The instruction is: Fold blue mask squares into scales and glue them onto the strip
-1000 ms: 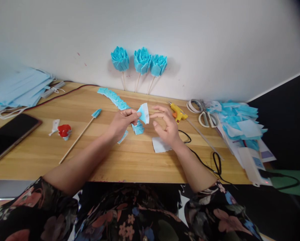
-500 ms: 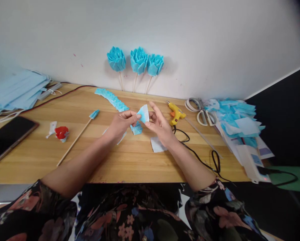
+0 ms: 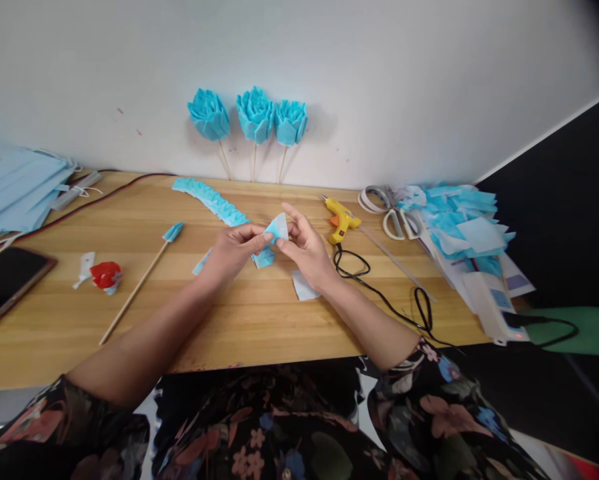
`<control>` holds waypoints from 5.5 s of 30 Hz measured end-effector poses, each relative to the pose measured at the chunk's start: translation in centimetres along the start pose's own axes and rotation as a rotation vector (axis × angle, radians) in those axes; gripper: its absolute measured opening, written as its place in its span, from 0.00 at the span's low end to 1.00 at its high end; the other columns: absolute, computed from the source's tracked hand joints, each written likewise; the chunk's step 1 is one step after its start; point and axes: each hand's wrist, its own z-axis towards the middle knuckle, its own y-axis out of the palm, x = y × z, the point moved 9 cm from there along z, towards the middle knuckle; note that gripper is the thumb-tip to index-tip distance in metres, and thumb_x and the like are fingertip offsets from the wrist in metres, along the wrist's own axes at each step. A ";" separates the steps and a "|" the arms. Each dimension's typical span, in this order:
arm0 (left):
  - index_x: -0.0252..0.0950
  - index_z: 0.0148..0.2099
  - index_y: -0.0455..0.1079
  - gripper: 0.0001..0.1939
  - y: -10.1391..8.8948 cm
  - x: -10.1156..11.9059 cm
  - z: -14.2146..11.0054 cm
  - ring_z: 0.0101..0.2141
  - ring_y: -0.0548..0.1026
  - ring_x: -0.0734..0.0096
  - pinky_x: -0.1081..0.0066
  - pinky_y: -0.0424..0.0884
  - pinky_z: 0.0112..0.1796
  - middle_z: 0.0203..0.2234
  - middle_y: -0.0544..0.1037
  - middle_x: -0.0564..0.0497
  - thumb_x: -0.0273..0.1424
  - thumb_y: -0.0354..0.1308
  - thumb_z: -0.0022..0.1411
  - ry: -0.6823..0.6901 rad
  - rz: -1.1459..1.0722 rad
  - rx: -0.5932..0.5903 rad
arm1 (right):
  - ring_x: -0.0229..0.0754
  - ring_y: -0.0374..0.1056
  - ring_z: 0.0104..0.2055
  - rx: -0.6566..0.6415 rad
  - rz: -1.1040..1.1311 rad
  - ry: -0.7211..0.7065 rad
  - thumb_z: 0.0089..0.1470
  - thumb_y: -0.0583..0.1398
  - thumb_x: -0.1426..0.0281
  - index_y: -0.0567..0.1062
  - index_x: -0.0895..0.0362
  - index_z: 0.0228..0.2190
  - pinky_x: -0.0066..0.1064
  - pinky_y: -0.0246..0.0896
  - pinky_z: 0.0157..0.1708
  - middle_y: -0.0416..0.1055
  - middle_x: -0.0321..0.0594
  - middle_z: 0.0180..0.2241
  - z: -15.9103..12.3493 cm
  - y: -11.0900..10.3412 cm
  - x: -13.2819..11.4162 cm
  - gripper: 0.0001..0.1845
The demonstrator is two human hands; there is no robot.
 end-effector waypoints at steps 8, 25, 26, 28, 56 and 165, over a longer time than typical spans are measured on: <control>0.36 0.30 0.77 0.12 0.1 0.2 0.0 0.24 0.66 0.76 0.72 0.63 0.29 0.21 0.73 0.55 0.41 0.68 0.54 -0.005 0.014 -0.014 | 0.42 0.73 0.44 0.014 0.077 0.038 0.55 0.64 0.67 0.62 0.44 0.63 0.37 0.74 0.44 0.76 0.35 0.41 -0.1 0.0 -0.3 0.36; 0.36 0.22 0.69 0.16 -0.8 -0.2 0.6 0.23 0.67 0.75 0.70 0.64 0.30 0.17 0.71 0.53 0.36 0.69 0.54 -0.091 -0.260 -0.011 | 0.49 0.66 0.60 0.137 -0.473 -0.376 0.58 0.60 0.72 0.72 0.44 0.53 0.48 0.70 0.53 0.71 0.39 0.56 -0.2 -3.4 -5.7 0.22; 0.36 0.22 0.69 0.15 -0.7 -0.2 0.6 0.23 0.66 0.75 0.70 0.64 0.30 0.17 0.71 0.53 0.36 0.69 0.54 -0.092 -0.262 -0.014 | 0.49 0.67 0.59 0.125 -0.554 -0.438 0.58 0.60 0.73 0.73 0.43 0.51 0.50 0.69 0.54 0.72 0.38 0.56 -0.4 -2.9 -6.3 0.21; 0.36 0.23 0.70 0.15 -0.6 -0.2 0.5 0.23 0.66 0.75 0.70 0.63 0.30 0.17 0.71 0.53 0.36 0.69 0.55 -0.095 -0.255 -0.018 | 0.51 0.67 0.58 0.093 -0.681 -0.539 0.57 0.60 0.75 0.74 0.43 0.48 0.55 0.66 0.57 0.72 0.38 0.55 -0.9 -1.8 -7.1 0.20; 0.37 0.23 0.71 0.16 -0.9 0.1 0.4 0.23 0.66 0.75 0.71 0.64 0.30 0.19 0.71 0.54 0.40 0.69 0.53 -0.047 -0.063 0.029 | 0.48 0.70 0.55 0.029 -0.696 -0.594 0.61 0.62 0.70 0.77 0.48 0.37 0.51 0.63 0.56 0.76 0.40 0.51 -1.2 -0.5 -7.1 0.05; 0.36 0.26 0.67 0.10 0.7 0.0 0.0 0.23 0.65 0.77 0.72 0.60 0.28 0.18 0.68 0.56 0.34 0.65 0.53 -0.102 -0.003 -0.103 | 0.40 0.72 0.38 0.491 -0.269 -0.213 0.61 0.61 0.56 0.77 0.45 0.46 0.35 0.72 0.41 0.75 0.36 0.38 0.2 -9.9 -5.5 0.14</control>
